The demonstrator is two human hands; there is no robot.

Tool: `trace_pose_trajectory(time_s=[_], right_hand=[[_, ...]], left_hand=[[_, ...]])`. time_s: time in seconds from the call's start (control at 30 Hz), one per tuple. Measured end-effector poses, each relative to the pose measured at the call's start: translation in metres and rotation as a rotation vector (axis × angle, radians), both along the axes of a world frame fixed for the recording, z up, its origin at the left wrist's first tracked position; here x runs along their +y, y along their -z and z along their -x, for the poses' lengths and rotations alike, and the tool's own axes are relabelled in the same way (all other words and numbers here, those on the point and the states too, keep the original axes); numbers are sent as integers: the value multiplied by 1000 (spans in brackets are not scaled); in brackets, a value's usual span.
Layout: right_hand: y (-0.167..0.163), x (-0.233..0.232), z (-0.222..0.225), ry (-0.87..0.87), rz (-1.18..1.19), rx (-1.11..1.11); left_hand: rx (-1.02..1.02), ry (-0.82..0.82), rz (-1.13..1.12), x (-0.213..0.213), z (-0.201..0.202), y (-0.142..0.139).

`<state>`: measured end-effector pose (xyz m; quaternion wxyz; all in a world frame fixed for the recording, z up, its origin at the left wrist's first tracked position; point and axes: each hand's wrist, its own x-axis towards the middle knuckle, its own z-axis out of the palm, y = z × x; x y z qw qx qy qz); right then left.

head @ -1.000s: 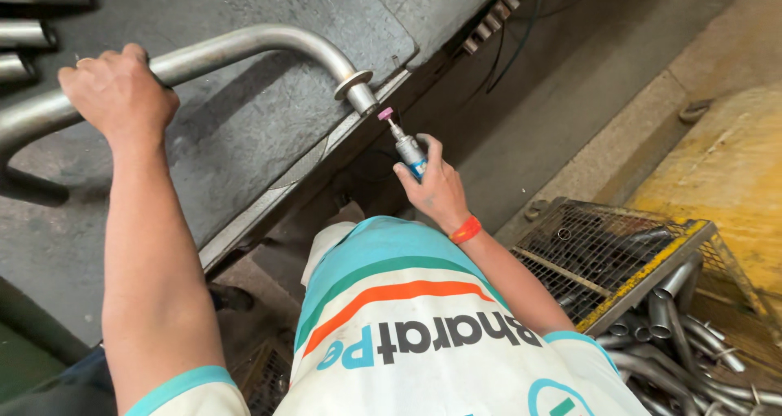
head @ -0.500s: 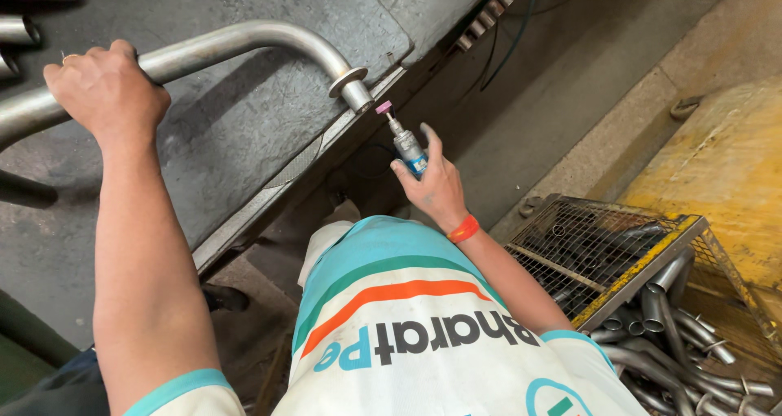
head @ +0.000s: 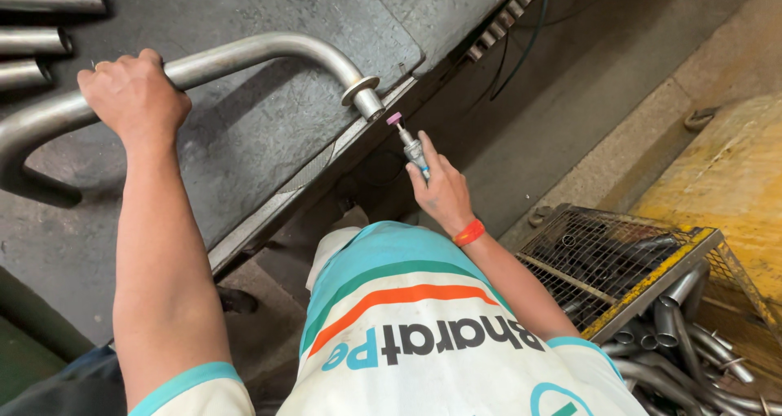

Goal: The person holds a bent metal tube on the workbench and uses a pneumatic die grinder to grind the cut end of the tube, rotating the tube to cover the edge. They place the finished tube on the bench, take another bent tube from a wire basket, and grind its end the same way.

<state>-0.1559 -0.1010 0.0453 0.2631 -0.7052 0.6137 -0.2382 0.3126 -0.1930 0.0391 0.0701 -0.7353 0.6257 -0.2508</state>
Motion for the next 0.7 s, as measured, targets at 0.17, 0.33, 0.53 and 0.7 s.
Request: trace_pose_trajectory(time_s=[0.17,0.33,0.53,0.7], right_hand=[[1,-3,-1,-60,-5,101],[0,-5,-6,-94,-26,169],[-1,-12,-10,-113,-4,218],[2,-16,-12,-112,-12,223]], left_hand=[[-13,8,-2,-2,1,-1],[2,-16,-24,-2,2,-3],[-22,-9,-5,0,3,-3],[-2,-9,-5,1,4,-3]])
